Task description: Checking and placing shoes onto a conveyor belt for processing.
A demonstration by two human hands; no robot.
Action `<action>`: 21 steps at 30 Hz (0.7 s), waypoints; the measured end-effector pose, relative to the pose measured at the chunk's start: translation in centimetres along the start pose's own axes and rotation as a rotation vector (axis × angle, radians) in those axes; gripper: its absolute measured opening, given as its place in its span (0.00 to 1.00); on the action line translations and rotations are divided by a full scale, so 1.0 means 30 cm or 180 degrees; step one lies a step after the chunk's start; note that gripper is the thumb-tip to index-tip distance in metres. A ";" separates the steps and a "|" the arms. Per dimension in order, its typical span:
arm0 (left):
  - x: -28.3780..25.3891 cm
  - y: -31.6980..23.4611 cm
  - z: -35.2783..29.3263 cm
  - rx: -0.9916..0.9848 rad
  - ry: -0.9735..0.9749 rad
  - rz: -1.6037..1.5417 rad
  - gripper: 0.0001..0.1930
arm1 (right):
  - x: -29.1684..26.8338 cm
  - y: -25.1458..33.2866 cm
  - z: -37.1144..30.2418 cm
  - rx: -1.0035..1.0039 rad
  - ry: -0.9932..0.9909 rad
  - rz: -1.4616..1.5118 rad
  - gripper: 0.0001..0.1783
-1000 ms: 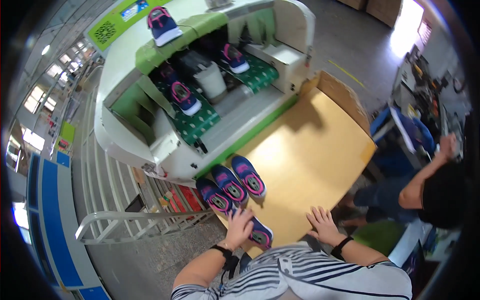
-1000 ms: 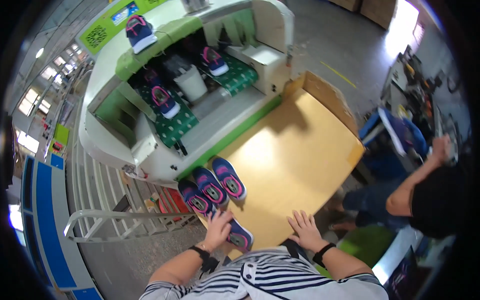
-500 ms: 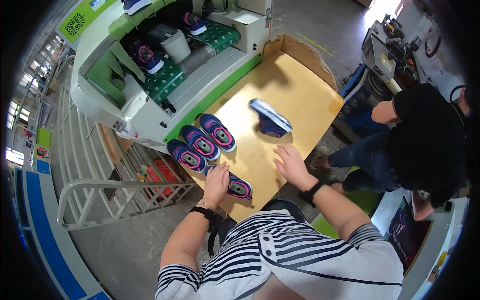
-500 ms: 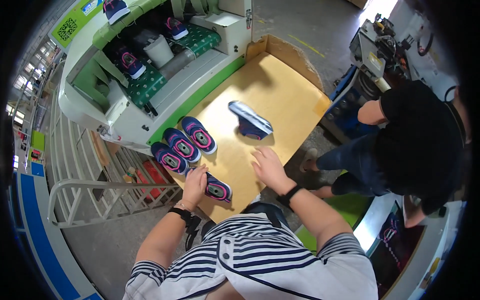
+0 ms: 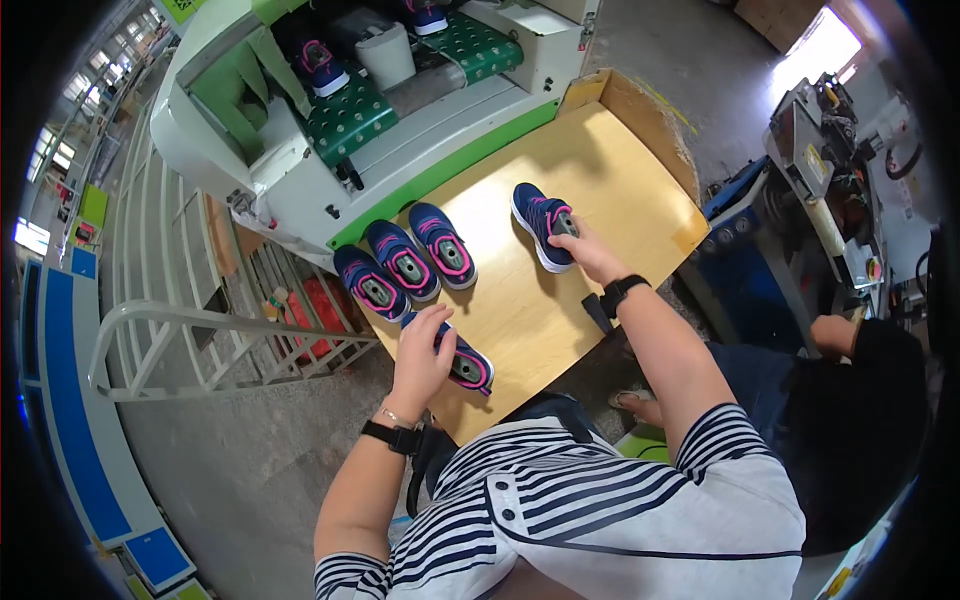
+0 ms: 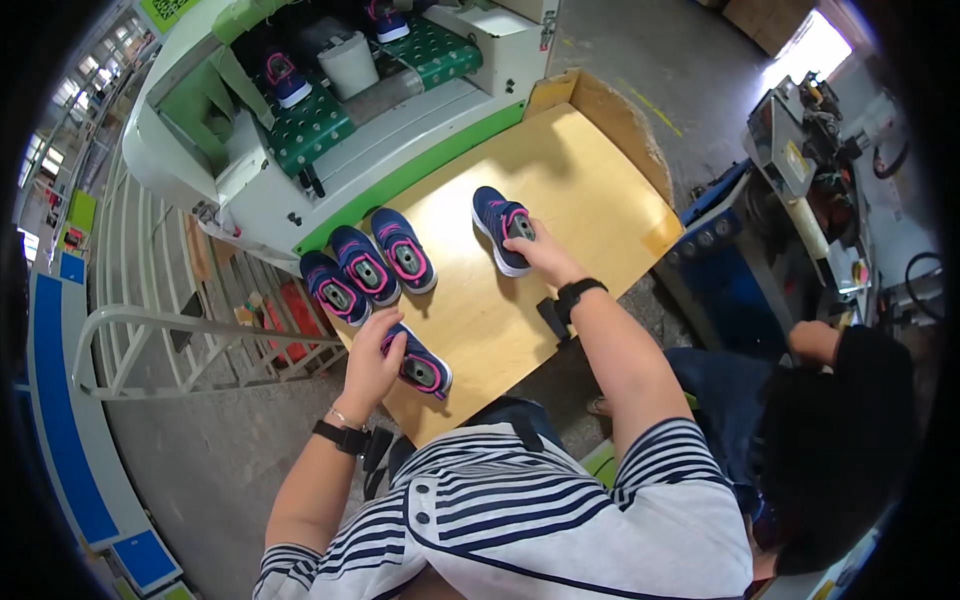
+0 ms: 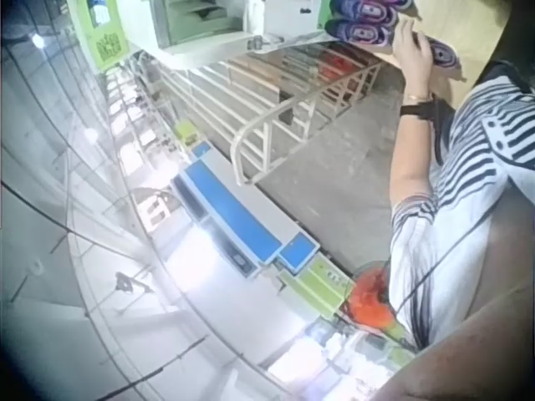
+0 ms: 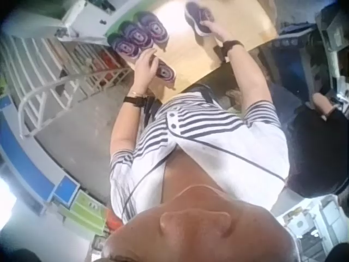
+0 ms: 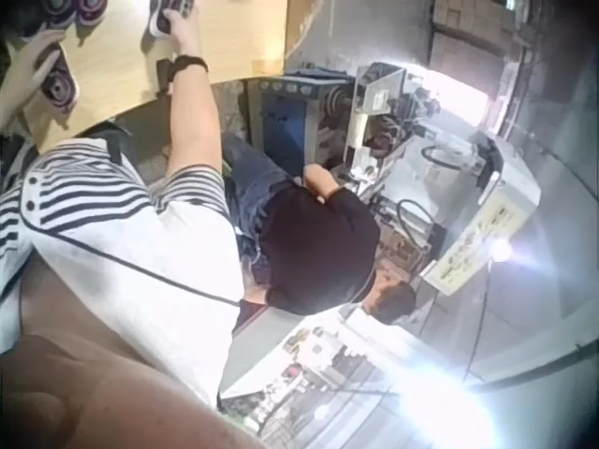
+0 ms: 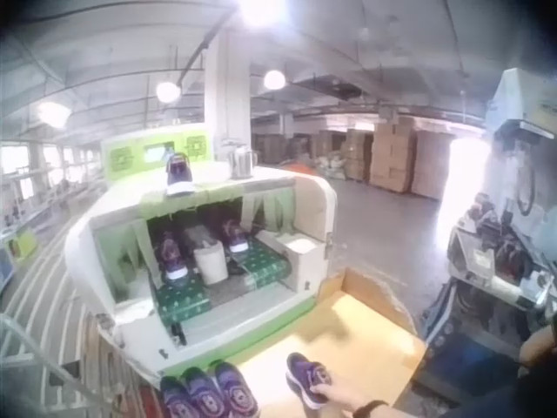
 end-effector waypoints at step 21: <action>0.211 0.027 -0.114 0.1048 0.1102 0.1289 0.22 | 0.164 -0.123 -0.399 -0.1220 -0.0900 -0.0410 0.16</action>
Point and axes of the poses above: each hand's wrist, its own z-axis towards the middle knuckle, its own x-axis out of the palm, y = z × x, the point moved 8 cm from there along z, towards the middle knuckle, and after that the axes turned 1 degree about -z, right-handed, at the moved point
